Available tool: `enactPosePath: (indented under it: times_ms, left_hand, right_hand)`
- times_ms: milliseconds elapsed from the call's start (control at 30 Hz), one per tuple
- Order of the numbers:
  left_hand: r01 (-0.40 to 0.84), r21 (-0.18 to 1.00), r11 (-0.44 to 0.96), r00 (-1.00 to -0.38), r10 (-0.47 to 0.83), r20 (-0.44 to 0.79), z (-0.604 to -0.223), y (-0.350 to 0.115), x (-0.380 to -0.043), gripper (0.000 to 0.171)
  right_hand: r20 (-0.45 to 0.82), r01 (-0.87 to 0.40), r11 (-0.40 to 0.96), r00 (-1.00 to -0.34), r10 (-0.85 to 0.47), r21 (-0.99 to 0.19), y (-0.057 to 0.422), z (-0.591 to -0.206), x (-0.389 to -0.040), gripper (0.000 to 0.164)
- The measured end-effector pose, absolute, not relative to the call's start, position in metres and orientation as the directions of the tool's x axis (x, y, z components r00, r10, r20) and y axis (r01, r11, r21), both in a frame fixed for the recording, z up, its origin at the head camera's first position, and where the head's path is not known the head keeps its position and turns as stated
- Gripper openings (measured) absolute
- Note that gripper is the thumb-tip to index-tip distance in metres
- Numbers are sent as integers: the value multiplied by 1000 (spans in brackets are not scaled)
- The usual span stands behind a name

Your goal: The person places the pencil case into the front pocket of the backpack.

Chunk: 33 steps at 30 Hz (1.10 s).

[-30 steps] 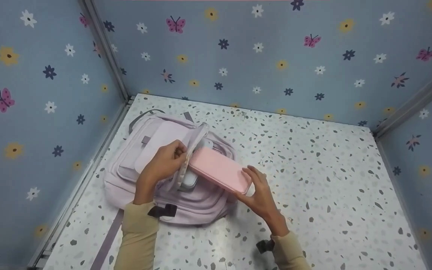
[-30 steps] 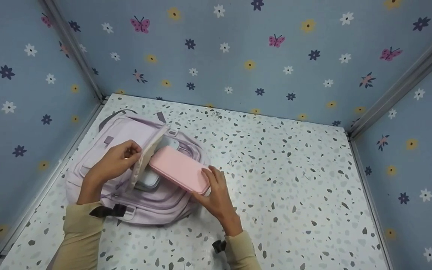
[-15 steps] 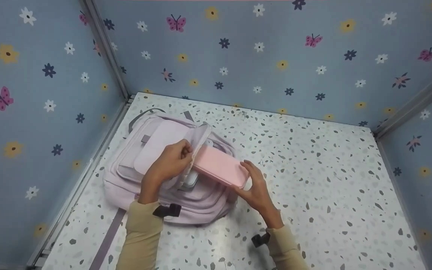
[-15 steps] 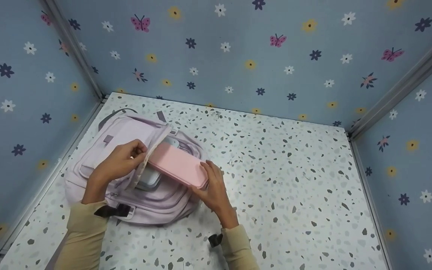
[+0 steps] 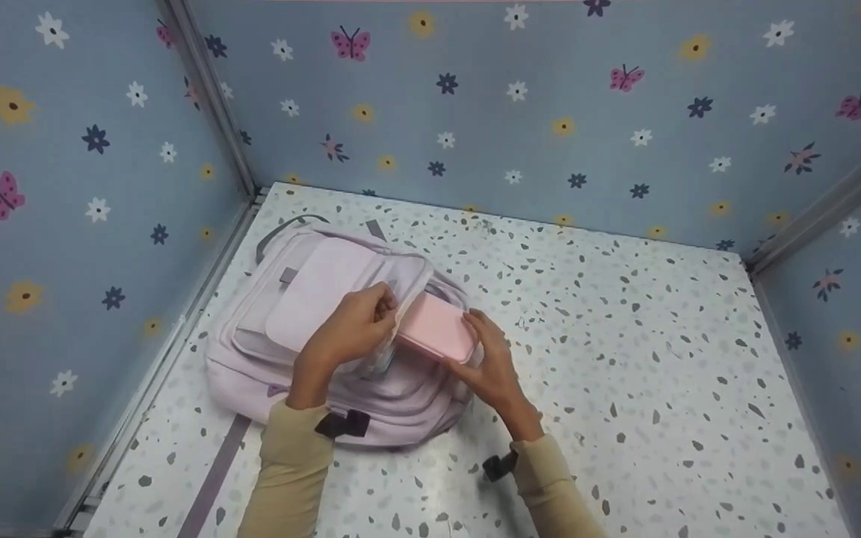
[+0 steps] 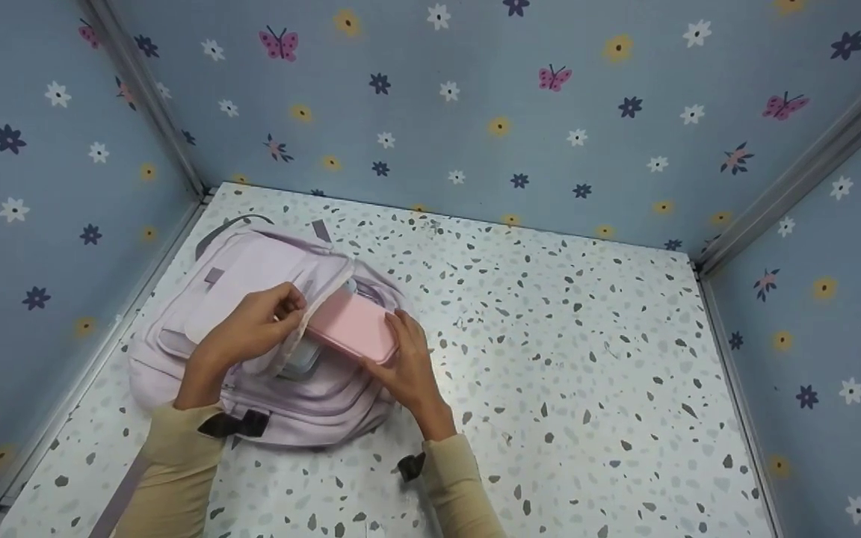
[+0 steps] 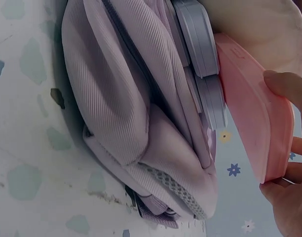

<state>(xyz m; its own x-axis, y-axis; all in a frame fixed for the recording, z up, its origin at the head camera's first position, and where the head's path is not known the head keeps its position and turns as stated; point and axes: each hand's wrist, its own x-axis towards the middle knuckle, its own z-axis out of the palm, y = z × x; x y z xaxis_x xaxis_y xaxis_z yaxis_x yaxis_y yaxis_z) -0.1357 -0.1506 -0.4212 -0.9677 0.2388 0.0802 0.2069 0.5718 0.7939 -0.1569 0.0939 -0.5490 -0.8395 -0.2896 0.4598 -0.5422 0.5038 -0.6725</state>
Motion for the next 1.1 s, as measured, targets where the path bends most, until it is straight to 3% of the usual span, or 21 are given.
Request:
enactPosePath:
  times_ms: [633, 933, 1100]
  left_hand:
    - [219, 749, 625, -964, 259, 66, -428, -137, -137, 7]
    - [197, 770, 607, -969, 242, 57, -428, -138, -138, 7]
    - [192, 784, 590, -971, 230, 64, -429, -139, -137, 11]
  right_hand:
    - [451, -544, 484, -839, -304, -686, 45, -553, -165, 76]
    - [455, -516, 539, -853, -255, -666, 44, -555, -158, 92]
    - [466, -513, 517, -854, -230, -685, 52, -557, -145, 81]
